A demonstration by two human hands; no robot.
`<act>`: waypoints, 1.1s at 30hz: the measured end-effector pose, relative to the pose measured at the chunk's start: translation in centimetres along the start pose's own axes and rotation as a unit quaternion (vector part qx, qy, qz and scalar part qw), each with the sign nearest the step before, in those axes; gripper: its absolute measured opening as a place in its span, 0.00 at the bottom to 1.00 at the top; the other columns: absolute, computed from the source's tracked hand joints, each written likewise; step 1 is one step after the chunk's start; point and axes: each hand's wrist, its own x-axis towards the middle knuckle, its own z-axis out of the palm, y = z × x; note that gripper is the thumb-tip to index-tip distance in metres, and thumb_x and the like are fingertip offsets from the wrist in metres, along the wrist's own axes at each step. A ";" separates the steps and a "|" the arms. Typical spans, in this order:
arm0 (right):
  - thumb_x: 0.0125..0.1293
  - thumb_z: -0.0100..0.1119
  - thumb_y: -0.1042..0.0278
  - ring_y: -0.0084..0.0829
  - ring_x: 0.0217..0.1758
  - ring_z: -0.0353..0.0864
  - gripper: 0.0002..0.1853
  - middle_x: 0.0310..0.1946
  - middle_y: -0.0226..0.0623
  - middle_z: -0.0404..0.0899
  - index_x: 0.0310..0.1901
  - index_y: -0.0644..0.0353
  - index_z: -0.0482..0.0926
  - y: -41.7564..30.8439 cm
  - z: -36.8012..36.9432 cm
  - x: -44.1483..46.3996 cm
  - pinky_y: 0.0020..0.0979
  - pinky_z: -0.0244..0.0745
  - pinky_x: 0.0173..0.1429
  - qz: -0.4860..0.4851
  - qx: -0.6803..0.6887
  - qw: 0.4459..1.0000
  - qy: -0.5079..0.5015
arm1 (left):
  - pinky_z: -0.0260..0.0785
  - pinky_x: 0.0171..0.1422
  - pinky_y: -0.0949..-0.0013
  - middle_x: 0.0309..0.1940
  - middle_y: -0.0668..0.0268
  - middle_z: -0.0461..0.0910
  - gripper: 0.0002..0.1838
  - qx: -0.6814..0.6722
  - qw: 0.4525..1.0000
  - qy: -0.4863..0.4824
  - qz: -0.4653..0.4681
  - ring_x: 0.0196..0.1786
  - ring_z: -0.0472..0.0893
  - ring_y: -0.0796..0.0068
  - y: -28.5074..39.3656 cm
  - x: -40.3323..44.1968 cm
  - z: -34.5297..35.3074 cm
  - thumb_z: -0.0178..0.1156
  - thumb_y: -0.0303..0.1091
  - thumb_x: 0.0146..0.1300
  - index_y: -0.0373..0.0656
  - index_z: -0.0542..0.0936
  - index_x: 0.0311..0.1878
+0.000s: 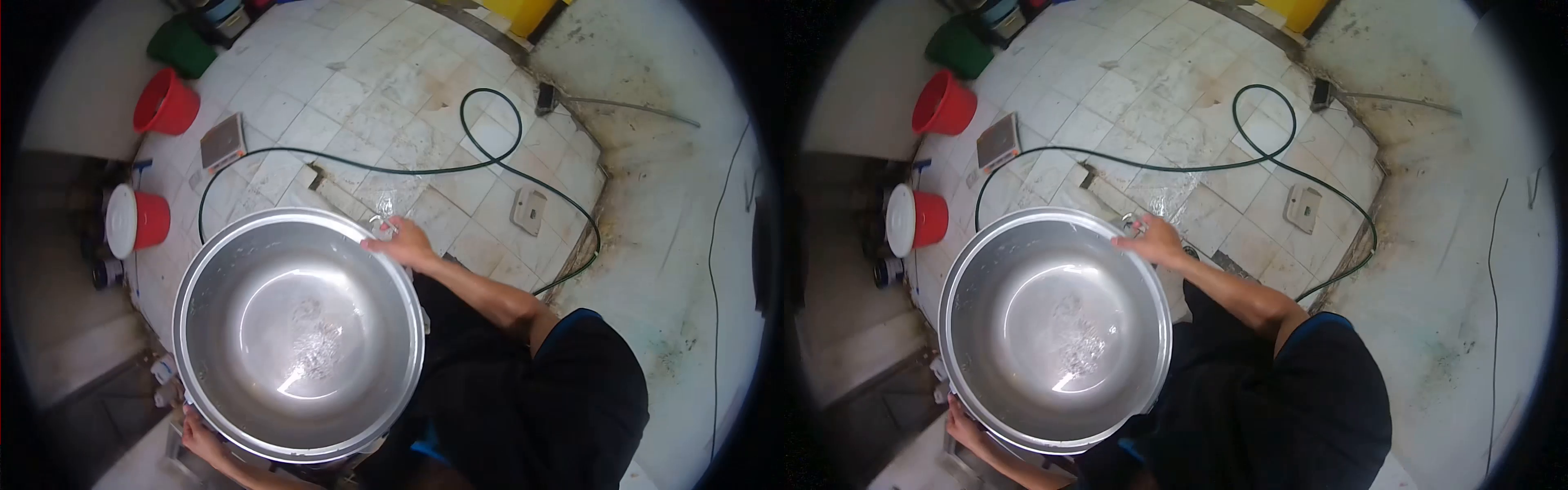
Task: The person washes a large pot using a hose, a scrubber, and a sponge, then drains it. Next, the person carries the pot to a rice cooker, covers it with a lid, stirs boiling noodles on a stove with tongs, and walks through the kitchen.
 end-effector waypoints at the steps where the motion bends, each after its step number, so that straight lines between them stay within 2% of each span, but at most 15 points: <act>1: 0.40 0.74 0.39 0.35 0.32 0.83 0.37 0.31 0.42 0.82 0.45 0.62 0.77 -1.1 -2.2 1.5 0.33 0.76 0.42 -0.004 -0.010 0.999 0.038 | 0.51 0.25 0.78 0.17 0.76 0.70 0.20 -0.043 0.999 -0.028 -0.017 0.21 0.62 0.88 2.3 -0.3 2.1 0.60 0.47 0.66 0.36 0.81 0.30; 2: 0.40 0.75 0.40 0.35 0.32 0.83 0.37 0.31 0.42 0.82 0.45 0.63 0.79 -2.4 -4.4 2.7 0.32 0.76 0.43 -0.012 -0.023 0.997 0.076 | 0.48 0.25 0.79 0.17 0.76 0.69 0.21 -0.126 0.992 -0.028 -0.014 0.21 0.61 0.88 1.1 1.4 3.8 0.61 0.49 0.65 0.36 0.80 0.31; 5: 0.44 0.76 0.47 0.31 0.33 0.82 0.33 0.34 0.44 0.83 0.44 0.68 0.80 -7.2 -12.8 7.9 0.30 0.76 0.40 -0.036 0.061 0.993 0.090 | 0.47 0.22 0.79 0.16 0.75 0.69 0.23 -0.115 0.992 -0.036 -0.022 0.18 0.61 0.88 8.9 1.0 10.0 0.62 0.52 0.63 0.37 0.80 0.32; 9: 0.49 0.72 0.46 0.29 0.26 0.81 0.28 0.30 0.43 0.84 0.42 0.65 0.84 -13.0 -23.7 11.2 0.30 0.75 0.34 -0.093 0.072 0.966 0.228 | 0.40 0.17 0.75 0.12 0.79 0.61 0.20 -0.213 0.976 -0.051 -0.021 0.13 0.54 0.88 16.2 2.7 20.7 0.62 0.50 0.62 0.39 0.80 0.29; 10: 0.52 0.70 0.46 0.28 0.29 0.81 0.26 0.30 0.42 0.84 0.39 0.65 0.85 -14.9 -26.3 10.7 0.30 0.75 0.36 -0.079 0.053 0.955 0.282 | 0.40 0.17 0.75 0.13 0.79 0.62 0.19 -0.218 0.972 -0.082 0.026 0.13 0.54 0.88 19.0 3.1 23.2 0.61 0.47 0.63 0.42 0.76 0.23; 11: 0.53 0.69 0.46 0.26 0.29 0.77 0.25 0.29 0.40 0.83 0.35 0.65 0.85 -12.6 -29.8 14.8 0.29 0.73 0.35 -0.102 0.076 0.946 0.297 | 0.41 0.17 0.75 0.13 0.78 0.62 0.20 -0.274 0.954 -0.125 0.006 0.13 0.54 0.88 22.7 2.8 25.9 0.61 0.44 0.64 0.45 0.71 0.19; 12: 0.54 0.68 0.45 0.24 0.29 0.73 0.26 0.26 0.37 0.80 0.37 0.66 0.85 -14.3 -32.5 13.6 0.29 0.69 0.34 -0.127 0.082 0.947 0.283 | 0.41 0.17 0.75 0.13 0.78 0.61 0.20 -0.276 0.945 -0.174 0.007 0.13 0.55 0.88 26.2 3.2 28.2 0.61 0.42 0.63 0.47 0.68 0.19; 15: 0.56 0.65 0.46 0.22 0.26 0.66 0.25 0.23 0.30 0.74 0.40 0.65 0.85 -15.9 -40.1 12.3 0.27 0.61 0.30 -0.098 0.146 0.922 0.344 | 0.42 0.18 0.76 0.13 0.80 0.61 0.14 -0.308 0.914 -0.255 0.071 0.14 0.56 0.88 35.1 5.7 37.0 0.63 0.37 0.61 0.44 0.73 0.22; 19: 0.58 0.63 0.48 0.21 0.25 0.63 0.23 0.23 0.26 0.72 0.36 0.65 0.84 -16.2 -46.3 10.8 0.26 0.57 0.29 -0.131 0.191 0.849 0.475 | 0.46 0.23 0.76 0.15 0.79 0.65 0.11 -0.267 0.880 -0.345 0.187 0.19 0.58 0.88 47.9 6.9 48.3 0.64 0.34 0.61 0.37 0.78 0.27; 23: 0.58 0.62 0.51 0.20 0.24 0.63 0.20 0.22 0.25 0.71 0.32 0.64 0.82 -16.9 -45.5 9.1 0.26 0.58 0.30 -0.145 0.149 0.806 0.555 | 0.50 0.23 0.74 0.14 0.76 0.66 0.10 -0.308 0.828 -0.415 0.217 0.18 0.60 0.85 56.1 9.8 56.9 0.64 0.32 0.56 0.38 0.77 0.24; 27: 0.59 0.60 0.52 0.20 0.24 0.63 0.18 0.20 0.25 0.69 0.31 0.63 0.81 -17.8 -51.1 11.3 0.26 0.58 0.29 -0.064 0.164 0.773 0.610 | 0.52 0.23 0.70 0.13 0.71 0.65 0.17 -0.290 0.794 -0.468 0.257 0.18 0.61 0.81 65.7 6.5 66.9 0.65 0.37 0.55 0.37 0.72 0.19; 29: 0.60 0.59 0.50 0.20 0.21 0.61 0.21 0.19 0.27 0.68 0.33 0.65 0.82 -18.5 -54.6 15.3 0.27 0.55 0.26 -0.026 0.144 0.771 0.619 | 0.53 0.24 0.68 0.13 0.70 0.64 0.22 -0.210 0.792 -0.434 0.374 0.20 0.60 0.79 72.2 6.6 72.6 0.65 0.41 0.55 0.37 0.69 0.16; 30: 0.60 0.59 0.50 0.20 0.21 0.61 0.21 0.19 0.27 0.68 0.33 0.65 0.82 -18.5 -57.7 17.5 0.27 0.55 0.26 -0.033 0.140 0.761 0.633 | 0.53 0.24 0.68 0.13 0.70 0.64 0.22 -0.224 0.783 -0.439 0.380 0.20 0.60 0.79 75.9 6.7 75.2 0.65 0.41 0.55 0.37 0.69 0.16; 32: 0.60 0.57 0.48 0.21 0.20 0.61 0.24 0.19 0.29 0.68 0.37 0.67 0.83 -23.2 -57.5 20.5 0.27 0.54 0.25 0.050 0.164 0.733 0.658 | 0.52 0.24 0.66 0.14 0.71 0.63 0.23 -0.182 0.788 -0.492 0.322 0.20 0.59 0.79 78.2 7.5 78.9 0.65 0.42 0.55 0.38 0.67 0.16; 33: 0.59 0.57 0.46 0.23 0.21 0.62 0.27 0.21 0.32 0.69 0.41 0.68 0.83 -24.0 -58.9 22.3 0.28 0.54 0.26 0.041 0.145 0.745 0.650 | 0.52 0.25 0.65 0.14 0.71 0.63 0.24 -0.170 0.788 -0.510 0.298 0.21 0.59 0.78 80.5 7.9 80.9 0.66 0.42 0.55 0.38 0.66 0.15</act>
